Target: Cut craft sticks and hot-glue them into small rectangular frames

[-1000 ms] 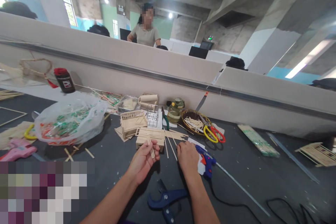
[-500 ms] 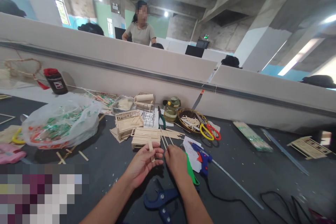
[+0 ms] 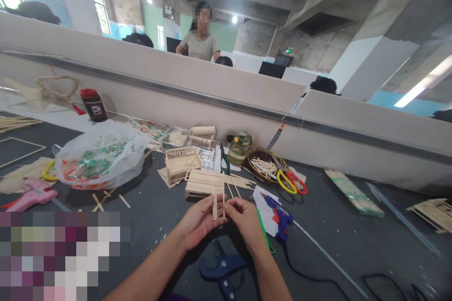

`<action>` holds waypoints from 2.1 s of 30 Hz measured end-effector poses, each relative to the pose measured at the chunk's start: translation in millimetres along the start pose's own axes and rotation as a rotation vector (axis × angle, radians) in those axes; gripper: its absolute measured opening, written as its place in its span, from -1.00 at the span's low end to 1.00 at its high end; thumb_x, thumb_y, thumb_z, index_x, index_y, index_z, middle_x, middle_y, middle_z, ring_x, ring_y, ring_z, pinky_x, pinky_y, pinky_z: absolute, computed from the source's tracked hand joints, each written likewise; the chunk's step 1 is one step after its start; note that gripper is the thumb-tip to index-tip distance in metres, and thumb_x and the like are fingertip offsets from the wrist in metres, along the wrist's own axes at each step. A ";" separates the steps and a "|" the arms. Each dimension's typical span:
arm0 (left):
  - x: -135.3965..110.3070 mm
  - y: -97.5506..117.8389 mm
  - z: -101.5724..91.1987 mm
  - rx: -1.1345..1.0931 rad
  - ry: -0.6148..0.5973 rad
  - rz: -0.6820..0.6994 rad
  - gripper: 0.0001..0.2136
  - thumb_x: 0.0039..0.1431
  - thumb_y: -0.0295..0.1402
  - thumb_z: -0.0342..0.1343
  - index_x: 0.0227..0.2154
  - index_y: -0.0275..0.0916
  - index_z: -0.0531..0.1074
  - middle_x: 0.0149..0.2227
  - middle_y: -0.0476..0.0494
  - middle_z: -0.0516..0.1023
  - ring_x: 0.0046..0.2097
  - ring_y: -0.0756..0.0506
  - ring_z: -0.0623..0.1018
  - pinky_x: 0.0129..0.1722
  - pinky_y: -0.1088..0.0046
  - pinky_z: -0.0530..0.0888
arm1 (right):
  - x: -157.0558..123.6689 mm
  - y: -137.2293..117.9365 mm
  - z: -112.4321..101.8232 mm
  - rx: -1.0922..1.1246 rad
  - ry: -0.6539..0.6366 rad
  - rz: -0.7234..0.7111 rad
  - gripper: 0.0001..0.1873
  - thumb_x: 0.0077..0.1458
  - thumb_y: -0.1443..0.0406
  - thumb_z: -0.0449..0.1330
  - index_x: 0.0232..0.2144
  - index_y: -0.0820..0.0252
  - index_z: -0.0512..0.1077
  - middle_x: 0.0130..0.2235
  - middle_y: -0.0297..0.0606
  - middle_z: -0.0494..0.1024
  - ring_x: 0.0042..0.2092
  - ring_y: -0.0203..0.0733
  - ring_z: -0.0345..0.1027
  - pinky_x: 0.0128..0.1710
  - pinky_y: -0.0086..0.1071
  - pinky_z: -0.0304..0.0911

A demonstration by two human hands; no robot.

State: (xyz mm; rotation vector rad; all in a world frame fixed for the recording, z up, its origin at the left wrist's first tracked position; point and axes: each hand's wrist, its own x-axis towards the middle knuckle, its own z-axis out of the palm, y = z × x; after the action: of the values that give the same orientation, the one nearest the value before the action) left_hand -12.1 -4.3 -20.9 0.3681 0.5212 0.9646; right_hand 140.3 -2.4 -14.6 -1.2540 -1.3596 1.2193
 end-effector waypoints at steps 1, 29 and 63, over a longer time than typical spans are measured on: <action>0.3 -0.1 0.1 -0.003 0.010 -0.007 -0.77 0.23 -0.36 0.07 -0.16 -0.41 0.49 -0.20 -0.34 0.57 -0.25 -0.10 0.57 -0.18 0.36 0.51 | 0.1 1.8 2.7 0.000 -0.015 0.007 -0.75 -0.05 0.13 0.25 -0.52 0.24 0.47 -0.53 -0.34 0.48 -0.49 -0.26 0.31 -0.46 -0.43 0.24; -1.9 -2.3 -0.2 0.095 -0.003 0.004 -0.74 0.07 -0.40 0.24 -0.15 -0.35 0.53 -0.14 -0.34 0.55 -0.18 -0.13 0.55 -0.20 0.40 0.47 | 1.6 15.1 11.2 -0.280 -0.002 -0.069 -0.70 0.02 0.14 0.17 -0.52 0.25 0.53 -0.56 -0.33 0.49 -0.51 -0.29 0.27 -0.51 -0.48 0.13; 4.5 -8.3 -3.2 0.306 0.240 0.142 -0.71 -0.12 -0.20 0.36 -0.47 -0.37 0.53 -0.61 0.02 0.36 -0.58 0.10 0.33 -0.57 0.62 0.29 | 12.0 1.5 -3.6 -0.531 0.174 -0.205 -0.71 0.17 0.16 0.04 -0.35 0.14 0.51 -0.35 -0.27 0.55 -0.29 -0.18 0.39 -0.26 -0.40 0.22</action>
State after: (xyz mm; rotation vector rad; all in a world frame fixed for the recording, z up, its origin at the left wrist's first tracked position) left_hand -6.2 -4.7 -28.9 0.5731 0.8749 1.0750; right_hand 143.1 9.8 -15.9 -1.4925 -1.6927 0.6059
